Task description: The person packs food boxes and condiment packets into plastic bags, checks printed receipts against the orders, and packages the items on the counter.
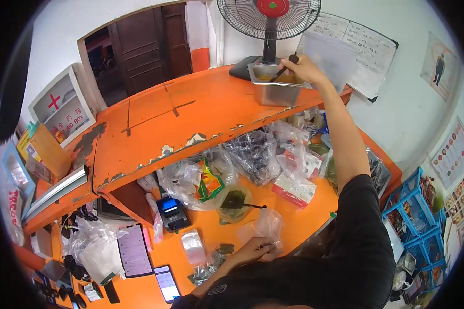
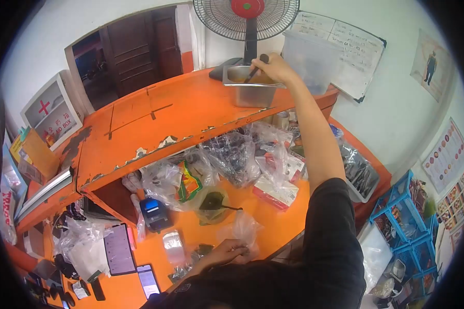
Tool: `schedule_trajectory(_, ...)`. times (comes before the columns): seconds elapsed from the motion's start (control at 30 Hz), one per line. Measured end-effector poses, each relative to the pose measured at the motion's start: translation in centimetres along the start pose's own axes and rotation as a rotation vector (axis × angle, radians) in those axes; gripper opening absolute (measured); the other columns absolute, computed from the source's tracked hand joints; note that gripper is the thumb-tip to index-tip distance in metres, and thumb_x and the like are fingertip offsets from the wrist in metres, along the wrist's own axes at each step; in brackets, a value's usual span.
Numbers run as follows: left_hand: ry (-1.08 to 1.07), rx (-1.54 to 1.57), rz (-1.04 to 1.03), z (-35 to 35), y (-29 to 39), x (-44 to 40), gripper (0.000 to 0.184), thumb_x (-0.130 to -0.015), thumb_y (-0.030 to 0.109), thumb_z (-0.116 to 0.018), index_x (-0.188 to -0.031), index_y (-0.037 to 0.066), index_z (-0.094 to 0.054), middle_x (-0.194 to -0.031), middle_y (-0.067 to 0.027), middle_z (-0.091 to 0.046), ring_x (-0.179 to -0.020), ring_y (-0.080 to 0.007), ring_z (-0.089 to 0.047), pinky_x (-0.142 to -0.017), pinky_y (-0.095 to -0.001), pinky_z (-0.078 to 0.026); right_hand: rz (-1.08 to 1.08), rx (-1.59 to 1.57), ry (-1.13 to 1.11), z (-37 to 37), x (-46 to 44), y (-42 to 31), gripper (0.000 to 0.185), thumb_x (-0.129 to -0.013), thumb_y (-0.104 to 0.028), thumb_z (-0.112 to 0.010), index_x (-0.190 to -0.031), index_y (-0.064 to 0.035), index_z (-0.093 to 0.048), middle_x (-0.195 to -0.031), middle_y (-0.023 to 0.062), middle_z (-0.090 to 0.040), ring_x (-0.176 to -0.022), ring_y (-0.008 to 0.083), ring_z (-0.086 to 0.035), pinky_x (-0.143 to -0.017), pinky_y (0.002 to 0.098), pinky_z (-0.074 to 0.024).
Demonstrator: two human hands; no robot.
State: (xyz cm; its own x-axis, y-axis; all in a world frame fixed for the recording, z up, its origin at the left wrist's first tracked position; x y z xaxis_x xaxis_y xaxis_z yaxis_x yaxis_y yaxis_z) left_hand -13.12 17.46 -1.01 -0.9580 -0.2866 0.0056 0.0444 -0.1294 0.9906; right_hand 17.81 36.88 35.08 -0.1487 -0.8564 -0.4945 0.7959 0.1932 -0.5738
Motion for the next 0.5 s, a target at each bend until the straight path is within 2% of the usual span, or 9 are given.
schedule_trajectory(0.13,0.042,0.050,-0.022,-0.2,0.4,0.3,0.019,-0.089,0.014,-0.052,-0.094,-0.003,-0.059,-0.080,-0.0100,-0.060,-0.076,-0.0154,-0.055,-0.072,-0.0284,-0.044,0.017,-0.118,-0.050,0.8,-0.2,0.2,0.029,-0.089,-0.028,-0.053,-0.081,-0.0033,-0.067,-0.060,0.0005,-0.056,-0.061,0.0123,-0.052,-0.064,0.0280,-0.0429)
schedule_trajectory(0.23,0.036,0.077,-0.009,-0.2,0.2,0.3,0.020,-0.089,0.015,-0.052,-0.095,-0.003,-0.059,-0.080,-0.0095,-0.060,-0.076,-0.0146,-0.055,-0.072,-0.0276,-0.044,-0.013,-0.065,-0.115,3.2,-0.5,1.0,0.030,-0.089,-0.028,-0.053,-0.079,-0.0029,-0.066,-0.060,0.0005,-0.056,-0.059,0.0113,-0.052,-0.064,0.0289,-0.0436)
schedule_trajectory(0.37,0.029,0.056,0.007,0.0,0.1,0.2,0.021,-0.088,0.015,-0.053,-0.097,-0.003,-0.059,-0.081,-0.0097,-0.060,-0.077,-0.0141,-0.054,-0.072,-0.0272,-0.044,-0.046,0.133,-0.078,5.2,-0.1,0.5,0.030,-0.088,-0.027,-0.054,-0.079,-0.0021,-0.066,-0.065,0.0041,-0.061,-0.059,0.0116,-0.055,-0.061,0.0276,-0.0447)
schedule_trajectory(0.47,0.009,0.013,0.022,0.0,-0.1,0.0,0.020,-0.089,0.016,-0.052,-0.095,-0.003,-0.059,-0.082,-0.0085,-0.062,-0.079,-0.0144,-0.057,-0.075,-0.0273,-0.045,-0.030,0.192,0.009,4.7,-0.7,1.1,0.033,-0.089,-0.030,-0.054,-0.077,-0.0012,-0.066,-0.063,0.0015,-0.058,-0.056,0.0089,-0.050,-0.057,0.0234,-0.0412)
schedule_trajectory(0.5,0.002,0.001,0.029,-0.1,-0.1,0.0,0.020,-0.090,0.016,-0.052,-0.094,-0.002,-0.060,-0.083,-0.0078,-0.062,-0.080,-0.0145,-0.058,-0.076,-0.0273,-0.045,-0.021,0.158,0.015,4.0,-1.2,2.0,0.032,-0.088,-0.030,-0.055,-0.078,-0.0014,-0.066,-0.064,0.0028,-0.059,-0.057,0.0103,-0.052,-0.058,0.0250,-0.0421)
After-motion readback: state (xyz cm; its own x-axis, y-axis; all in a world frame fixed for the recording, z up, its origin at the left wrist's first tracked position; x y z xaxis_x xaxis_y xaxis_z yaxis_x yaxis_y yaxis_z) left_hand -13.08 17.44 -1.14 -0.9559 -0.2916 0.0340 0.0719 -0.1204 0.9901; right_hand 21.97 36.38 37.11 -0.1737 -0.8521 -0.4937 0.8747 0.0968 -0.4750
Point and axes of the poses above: each hand's wrist, its own x-axis away from the middle knuckle, its own z-axis out of the back of the hand, y = z × x, the point moved 4 cm from there along -x, towards the middle knuckle
